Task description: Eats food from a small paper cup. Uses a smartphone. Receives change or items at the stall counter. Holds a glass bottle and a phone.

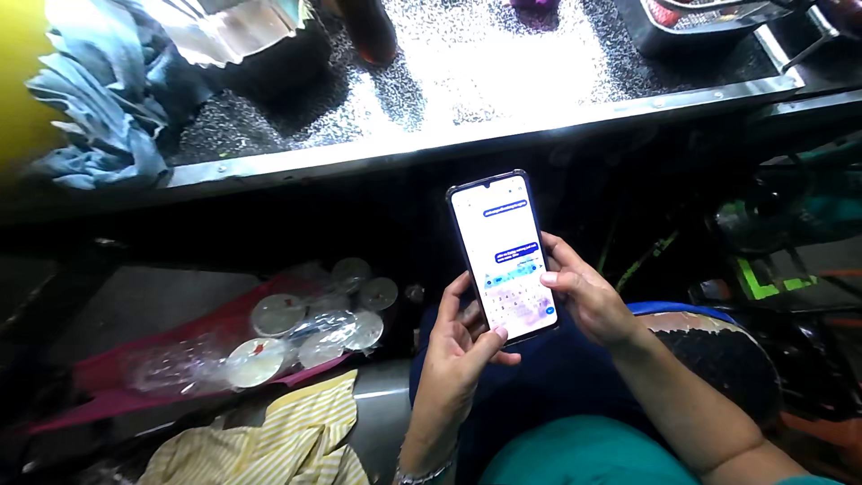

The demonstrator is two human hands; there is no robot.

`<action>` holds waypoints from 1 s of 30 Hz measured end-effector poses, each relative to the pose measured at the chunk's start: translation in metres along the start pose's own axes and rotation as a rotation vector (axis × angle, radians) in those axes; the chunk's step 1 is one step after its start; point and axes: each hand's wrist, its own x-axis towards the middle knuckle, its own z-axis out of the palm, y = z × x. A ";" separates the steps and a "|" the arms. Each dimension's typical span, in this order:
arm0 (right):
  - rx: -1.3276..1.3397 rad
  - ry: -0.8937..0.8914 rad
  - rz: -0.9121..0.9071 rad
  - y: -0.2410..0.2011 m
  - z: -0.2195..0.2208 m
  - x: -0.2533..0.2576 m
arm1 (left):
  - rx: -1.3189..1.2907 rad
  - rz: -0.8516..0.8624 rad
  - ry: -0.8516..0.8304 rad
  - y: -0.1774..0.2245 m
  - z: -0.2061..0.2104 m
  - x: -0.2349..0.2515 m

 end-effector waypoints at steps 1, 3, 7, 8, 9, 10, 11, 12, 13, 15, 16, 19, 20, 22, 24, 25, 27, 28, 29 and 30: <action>0.000 0.017 -0.009 0.000 0.001 0.000 | -0.002 -0.003 0.002 0.000 0.000 0.000; -0.010 0.044 -0.025 0.001 0.003 0.001 | -0.009 -0.006 0.006 -0.001 0.001 0.001; -0.022 0.024 -0.018 0.003 0.000 0.001 | -0.016 -0.010 0.001 -0.001 0.000 0.002; -0.013 0.013 -0.004 0.003 -0.001 0.000 | -0.019 -0.011 -0.002 -0.001 0.000 0.002; 0.002 -0.003 0.011 0.003 -0.003 0.000 | -0.023 -0.013 -0.005 -0.001 0.000 0.002; 0.021 -0.027 0.027 0.003 -0.005 0.000 | -0.025 -0.016 -0.005 -0.001 -0.001 0.002; 0.037 -0.062 0.042 0.003 -0.008 0.001 | -0.026 -0.016 -0.003 0.000 -0.001 0.002; 0.054 -0.103 0.053 0.002 -0.010 0.001 | -0.026 -0.016 -0.004 0.000 -0.001 0.002; 0.070 -0.146 0.059 0.002 -0.012 0.002 | -0.026 -0.015 -0.003 0.001 -0.001 0.002; 0.102 -0.218 0.060 0.003 -0.016 0.003 | -0.032 -0.016 0.001 0.001 0.000 0.002; 0.121 -0.255 0.061 0.004 -0.018 0.003 | -0.037 -0.016 0.001 0.001 0.000 0.002; 0.188 -0.342 0.090 0.005 -0.022 0.002 | -0.044 -0.008 -0.002 0.002 0.001 0.003; 0.228 -0.370 0.098 0.005 -0.023 0.002 | -0.042 -0.003 -0.003 0.002 0.002 0.003; 0.299 -0.412 0.101 0.008 -0.024 0.001 | -0.032 0.004 -0.010 0.002 0.003 0.002; 0.313 -0.435 0.086 0.011 -0.023 -0.002 | -0.033 0.009 -0.017 0.001 0.004 0.002; 0.308 -0.438 0.079 0.011 -0.022 -0.002 | -0.033 0.011 -0.018 0.001 0.004 0.002; 0.306 -0.454 0.062 0.012 -0.021 -0.004 | -0.024 0.014 -0.010 0.001 0.003 0.001; 0.304 -0.457 0.057 0.012 -0.021 -0.004 | -0.019 0.012 -0.007 0.002 0.003 0.001; 0.298 -0.454 0.055 0.012 -0.020 -0.005 | -0.020 0.008 -0.007 0.002 0.003 0.001; 0.292 -0.455 0.051 0.012 -0.020 -0.005 | -0.021 0.006 -0.010 0.002 0.003 0.000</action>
